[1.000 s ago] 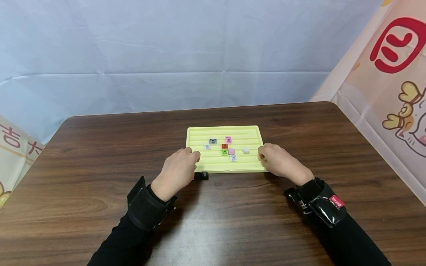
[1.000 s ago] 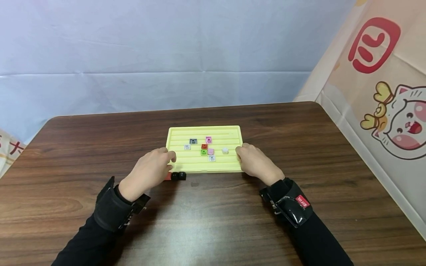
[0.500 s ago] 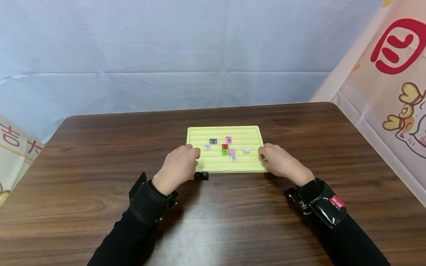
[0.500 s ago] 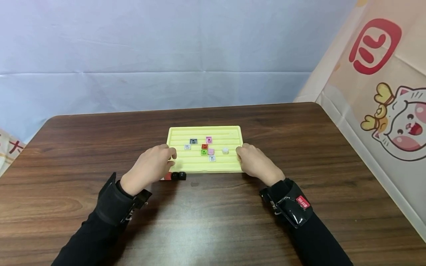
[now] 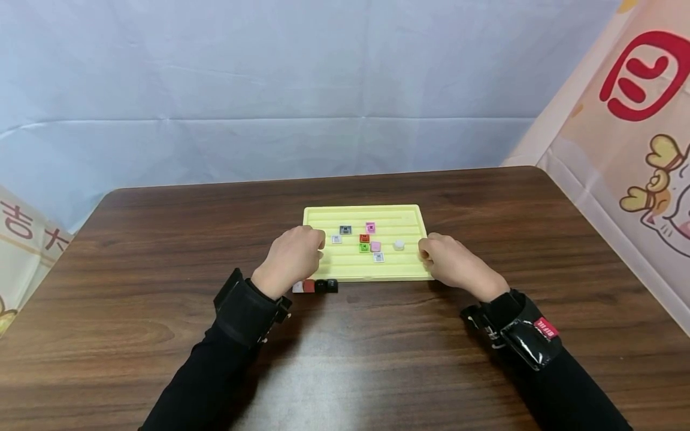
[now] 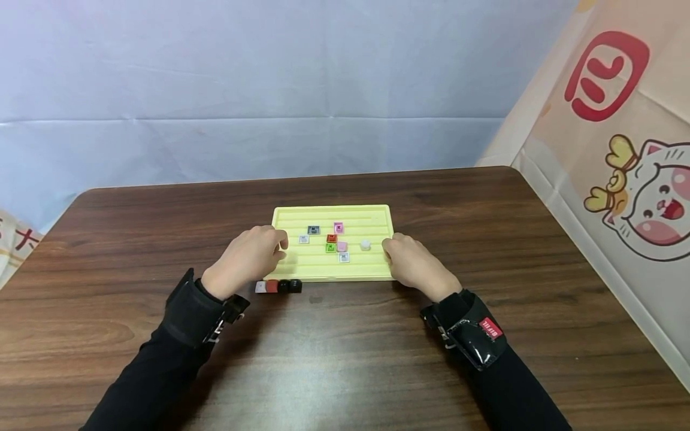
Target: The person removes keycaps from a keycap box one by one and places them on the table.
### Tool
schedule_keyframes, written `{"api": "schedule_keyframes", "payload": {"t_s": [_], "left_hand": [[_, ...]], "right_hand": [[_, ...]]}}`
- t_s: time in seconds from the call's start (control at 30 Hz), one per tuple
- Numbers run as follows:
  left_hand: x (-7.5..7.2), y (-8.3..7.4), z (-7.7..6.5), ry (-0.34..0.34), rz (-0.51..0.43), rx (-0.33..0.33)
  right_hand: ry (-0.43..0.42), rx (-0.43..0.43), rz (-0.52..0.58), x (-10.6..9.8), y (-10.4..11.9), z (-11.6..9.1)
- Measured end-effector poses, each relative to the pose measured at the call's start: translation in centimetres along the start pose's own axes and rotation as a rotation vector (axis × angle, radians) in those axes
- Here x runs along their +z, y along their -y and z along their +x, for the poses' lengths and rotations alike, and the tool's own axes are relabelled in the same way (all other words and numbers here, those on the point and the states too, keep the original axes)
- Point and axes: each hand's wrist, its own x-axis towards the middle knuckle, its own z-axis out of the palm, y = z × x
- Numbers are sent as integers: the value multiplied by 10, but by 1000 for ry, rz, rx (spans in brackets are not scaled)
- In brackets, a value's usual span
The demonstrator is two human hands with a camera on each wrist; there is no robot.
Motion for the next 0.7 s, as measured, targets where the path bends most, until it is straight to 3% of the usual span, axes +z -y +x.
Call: {"api": "schedule_keyframes", "payload": {"t_s": [0.37, 0.7], "left_hand": [[-2, -2, 23, 13, 19, 29], [3, -3, 42, 68, 44, 26]], "right_hand": [[12, 5, 0, 0, 0, 0], [6, 4, -8, 0, 0, 1]]}}
